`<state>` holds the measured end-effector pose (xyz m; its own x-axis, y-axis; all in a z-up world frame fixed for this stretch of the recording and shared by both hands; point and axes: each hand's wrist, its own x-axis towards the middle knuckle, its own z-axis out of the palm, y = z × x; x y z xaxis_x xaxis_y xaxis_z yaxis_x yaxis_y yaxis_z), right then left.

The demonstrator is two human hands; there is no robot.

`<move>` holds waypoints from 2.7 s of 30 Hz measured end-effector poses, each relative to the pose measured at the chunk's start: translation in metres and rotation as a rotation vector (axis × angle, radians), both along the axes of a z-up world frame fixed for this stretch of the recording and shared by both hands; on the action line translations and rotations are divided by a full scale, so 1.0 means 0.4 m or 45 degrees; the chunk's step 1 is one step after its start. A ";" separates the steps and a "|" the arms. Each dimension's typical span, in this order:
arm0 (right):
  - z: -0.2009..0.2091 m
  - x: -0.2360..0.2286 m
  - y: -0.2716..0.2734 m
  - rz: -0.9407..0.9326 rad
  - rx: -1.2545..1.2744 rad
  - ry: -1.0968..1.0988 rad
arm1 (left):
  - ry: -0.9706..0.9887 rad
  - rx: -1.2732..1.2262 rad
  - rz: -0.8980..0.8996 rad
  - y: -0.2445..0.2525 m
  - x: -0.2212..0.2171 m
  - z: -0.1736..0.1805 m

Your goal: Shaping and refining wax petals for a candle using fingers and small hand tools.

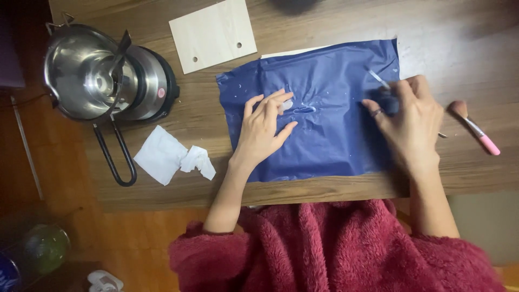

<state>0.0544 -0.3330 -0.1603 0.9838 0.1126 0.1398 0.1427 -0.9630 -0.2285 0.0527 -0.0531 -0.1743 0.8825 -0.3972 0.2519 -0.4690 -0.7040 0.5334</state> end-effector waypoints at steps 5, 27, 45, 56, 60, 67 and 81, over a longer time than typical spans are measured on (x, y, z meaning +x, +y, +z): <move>0.044 0.032 0.074 0.206 0.310 0.127 | 0.000 -0.003 0.011 -0.002 0.000 0.000; -0.033 0.062 0.097 0.318 0.167 -0.013 | -0.103 -0.062 0.031 -0.009 0.008 -0.011; 0.008 0.057 0.099 0.285 0.237 -0.068 | -0.125 -0.054 0.037 -0.008 0.009 -0.014; 0.028 0.022 -0.049 -0.094 0.040 0.139 | -0.074 -0.016 0.042 -0.007 0.007 -0.001; 0.007 0.008 -0.032 -0.142 0.024 0.086 | -0.062 -0.007 0.041 -0.006 0.006 -0.005; -0.036 0.006 -0.030 -0.184 -0.077 0.050 | -0.078 -0.027 0.041 -0.005 0.006 -0.004; 0.067 0.001 -0.017 -0.139 0.413 0.229 | -0.028 -0.070 0.037 0.003 0.006 -0.008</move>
